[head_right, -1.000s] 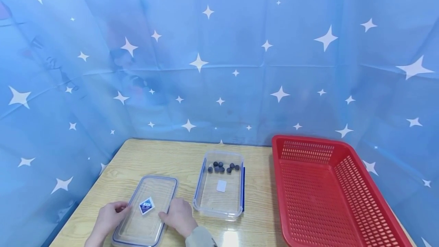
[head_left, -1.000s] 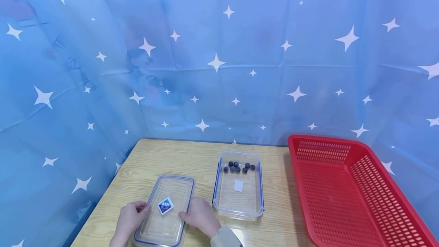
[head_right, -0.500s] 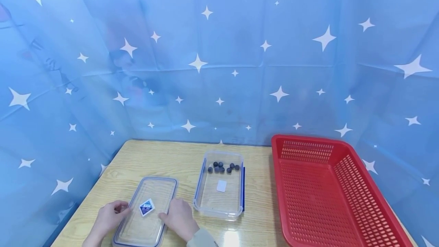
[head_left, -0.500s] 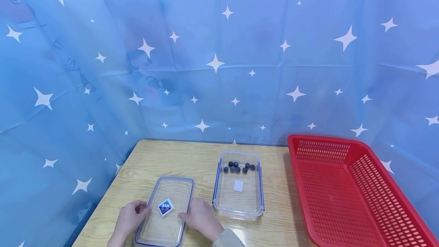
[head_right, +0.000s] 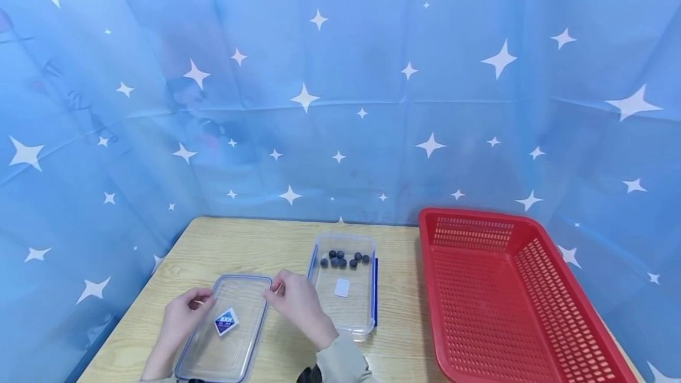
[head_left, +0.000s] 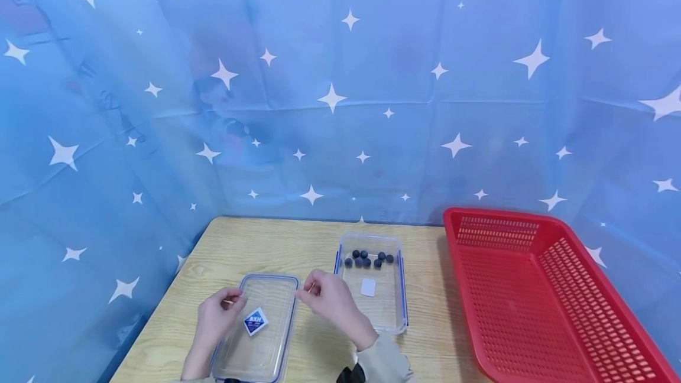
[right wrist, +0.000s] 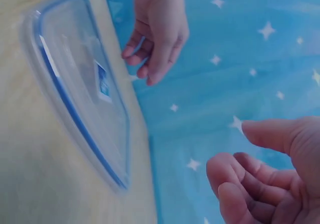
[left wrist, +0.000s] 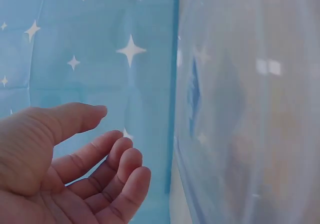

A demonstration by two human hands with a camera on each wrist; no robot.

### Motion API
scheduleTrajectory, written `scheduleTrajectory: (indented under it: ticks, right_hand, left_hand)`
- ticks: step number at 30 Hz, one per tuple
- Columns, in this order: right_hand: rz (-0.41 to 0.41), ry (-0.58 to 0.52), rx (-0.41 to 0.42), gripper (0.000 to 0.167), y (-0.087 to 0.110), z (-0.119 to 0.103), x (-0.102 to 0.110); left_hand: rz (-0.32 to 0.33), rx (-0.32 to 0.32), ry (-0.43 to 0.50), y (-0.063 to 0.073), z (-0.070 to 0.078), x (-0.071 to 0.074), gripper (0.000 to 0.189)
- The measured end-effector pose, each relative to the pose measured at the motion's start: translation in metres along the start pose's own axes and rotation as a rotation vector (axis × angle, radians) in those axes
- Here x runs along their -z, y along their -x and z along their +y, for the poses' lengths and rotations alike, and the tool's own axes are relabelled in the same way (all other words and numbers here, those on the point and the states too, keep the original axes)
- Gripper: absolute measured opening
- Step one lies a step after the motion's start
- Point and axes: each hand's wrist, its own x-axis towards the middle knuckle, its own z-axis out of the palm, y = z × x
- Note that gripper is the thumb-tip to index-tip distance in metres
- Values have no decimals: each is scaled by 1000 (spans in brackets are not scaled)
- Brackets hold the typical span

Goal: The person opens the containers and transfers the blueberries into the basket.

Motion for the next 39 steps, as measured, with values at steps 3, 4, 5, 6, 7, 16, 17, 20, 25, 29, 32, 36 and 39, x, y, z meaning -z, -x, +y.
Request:
scheduleTrajectory:
  ticks: [3, 4, 5, 6, 7, 16, 17, 20, 25, 29, 32, 36, 39]
  right_hand:
    - [23, -36, -10, 13, -5, 5, 11]
    - [31, -45, -12, 12, -6, 7, 14]
    - [40, -52, -13, 11, -8, 9, 18]
    - [51, -59, -11, 11, -10, 11, 20]
    - [62, -68, -13, 10, -11, 13, 23]
    - [154, -220, -116, 11, -22, 35, 42]
    - [163, -236, -131, 11, -22, 37, 43]
    - [181, -280, -188, 12, -25, 42, 47]
    - [227, -348, -272, 11, -28, 48, 52]
    - [271, -364, -342, 12, -32, 54, 55]
    - [300, -368, -390, 14, -34, 59, 57]
    - [345, -364, -433, 18, -36, 64, 58]
    - [372, -355, -471, 19, -37, 68, 59]
  left_hand:
    - [0, -14, 48, -3, 8, -6, 11]
    - [-3, -15, 68, -4, 11, -8, 11]
    - [-3, -21, 88, -4, 13, -9, 12]
    - [-4, -23, 101, -5, 16, -11, 12]
    - [-5, -26, 111, -6, 18, -13, 12]
    - [-18, -53, 184, -13, 35, -31, 11]
    - [-22, -54, 194, -14, 37, -32, 12]
    - [-38, -60, 223, -16, 45, -38, 13]
    - [-62, -58, 270, -19, 56, -48, 14]
    - [-80, -65, 327, -21, 62, -58, 15]
    - [-95, -73, 363, -21, 67, -65, 16]
    - [-114, -62, 407, -20, 76, -72, 19]
    - [-127, -51, 455, -19, 82, -77, 22]
